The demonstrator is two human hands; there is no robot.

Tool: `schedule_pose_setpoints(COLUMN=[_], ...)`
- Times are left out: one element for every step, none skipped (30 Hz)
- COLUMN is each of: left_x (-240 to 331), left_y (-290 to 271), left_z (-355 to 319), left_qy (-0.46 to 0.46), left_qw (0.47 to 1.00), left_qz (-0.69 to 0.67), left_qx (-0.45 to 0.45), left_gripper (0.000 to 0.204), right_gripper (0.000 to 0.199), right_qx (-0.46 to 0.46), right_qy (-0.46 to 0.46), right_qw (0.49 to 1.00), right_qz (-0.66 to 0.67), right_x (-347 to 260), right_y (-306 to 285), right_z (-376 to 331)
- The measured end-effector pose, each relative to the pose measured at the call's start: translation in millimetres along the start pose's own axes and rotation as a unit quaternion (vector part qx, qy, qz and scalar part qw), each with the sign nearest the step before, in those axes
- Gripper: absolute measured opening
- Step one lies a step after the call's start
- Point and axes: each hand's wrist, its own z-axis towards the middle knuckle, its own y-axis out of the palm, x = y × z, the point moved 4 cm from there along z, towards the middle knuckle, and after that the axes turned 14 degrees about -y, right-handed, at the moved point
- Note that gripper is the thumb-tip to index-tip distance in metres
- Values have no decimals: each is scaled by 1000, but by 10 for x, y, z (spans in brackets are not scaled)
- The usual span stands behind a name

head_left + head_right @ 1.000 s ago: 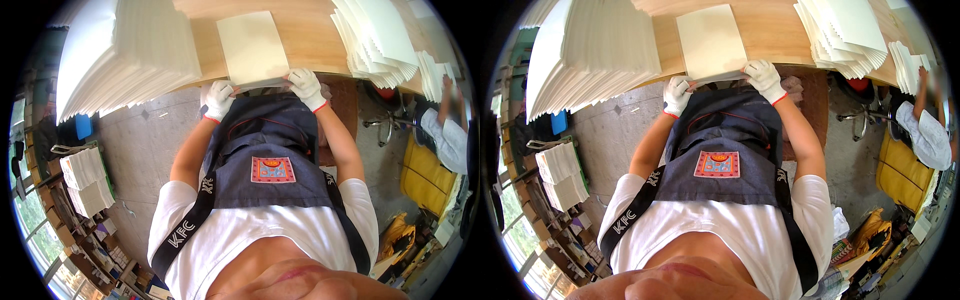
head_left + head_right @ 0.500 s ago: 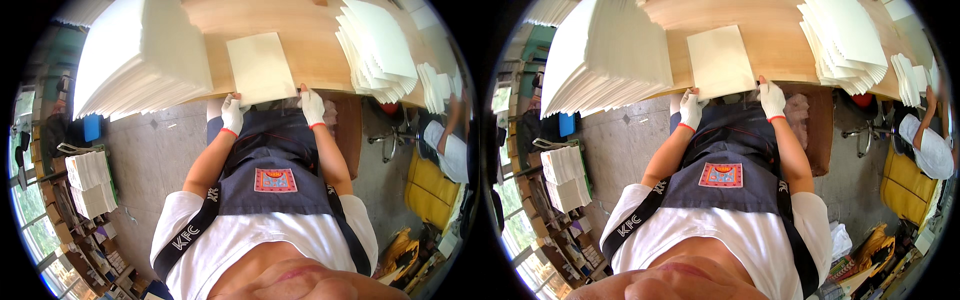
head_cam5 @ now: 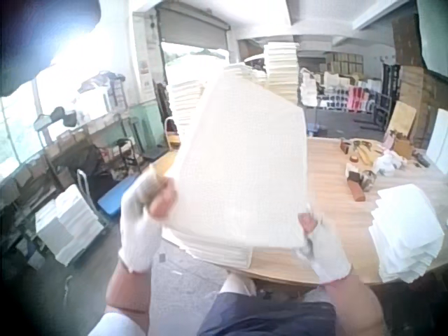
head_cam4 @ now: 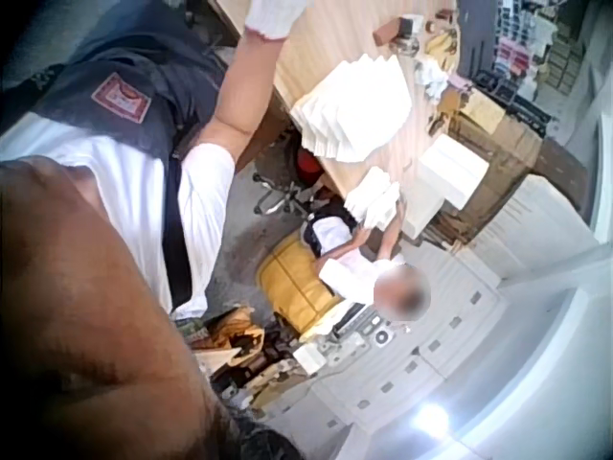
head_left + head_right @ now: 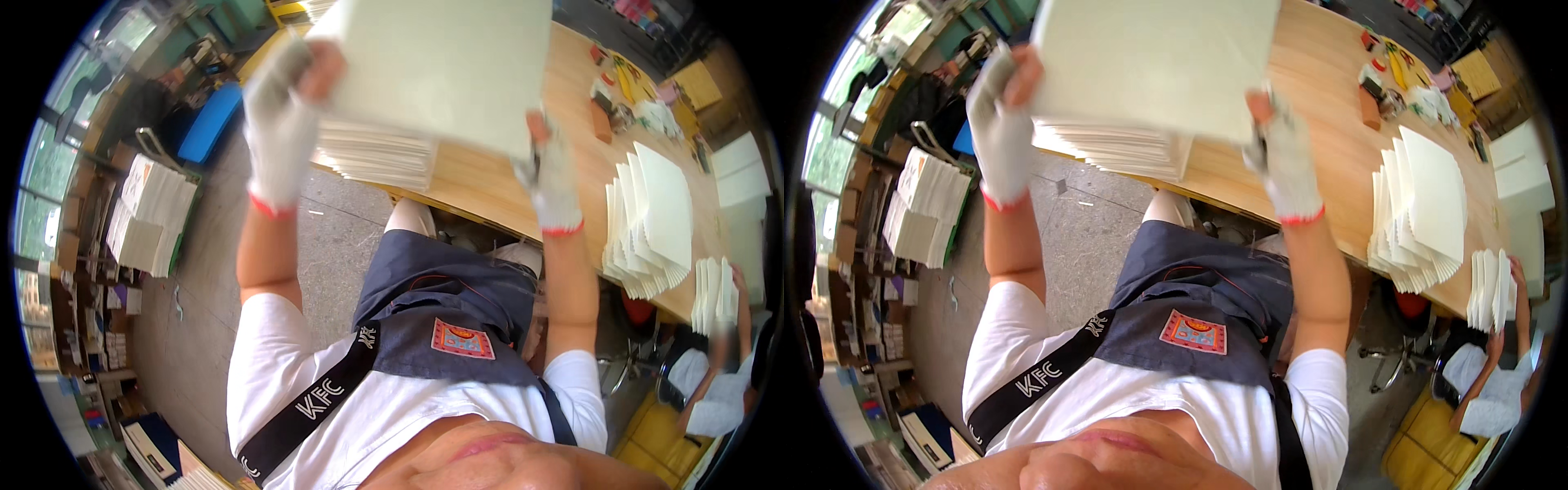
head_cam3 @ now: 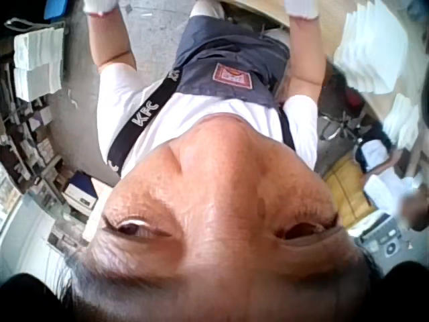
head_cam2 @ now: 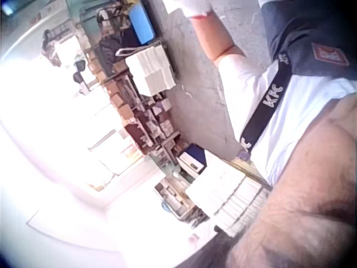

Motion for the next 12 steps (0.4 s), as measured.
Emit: schedule_pose_setpoints(left_x=[17,-13,-139,-354,-513,-613,-724,-970,-1095,-1215,-1344,-1517], left_y=[-187,-329,-473,-571,-670,-643,-626,-800,-825,-834,-858,-956], left_z=[260,480,625,755,805,789,768,813,753,700,635,510], left_qy=[19,40,2,-36,-75,-141,-206,-195,-199,-197,-189,-161], left_qw=[999,997,992,982,967,920,854,884,942,974,981,984], left_qz=[37,58,122,182,244,365,478,421,268,108,-50,-67], left_qx=[-15,26,30,23,20,2,-16,-46,-31,-18,-4,34], left_gripper=[30,28,24,25,29,31,34,32,34,35,37,46], right_gripper=[21,22,22,22,23,24,26,30,31,33,36,39], right_qx=[-51,-99,-107,-113,-140,-161,-179,-191,-191,-187,-183,-149], right_qy=[-36,-72,-52,-35,-12,11,34,31,1,-28,-54,-38], right_qw=[998,992,993,993,988,981,970,971,975,979,980,988], right_qz=[1,4,-2,-11,-58,-110,-162,-140,-111,-83,-49,-23], right_x=[-87,-162,-218,-259,-231,-140,-64,-50,-28,34,68,123], right_y=[215,424,629,772,860,888,905,955,912,825,737,640], right_z=[193,379,511,584,603,620,640,623,627,640,639,592])
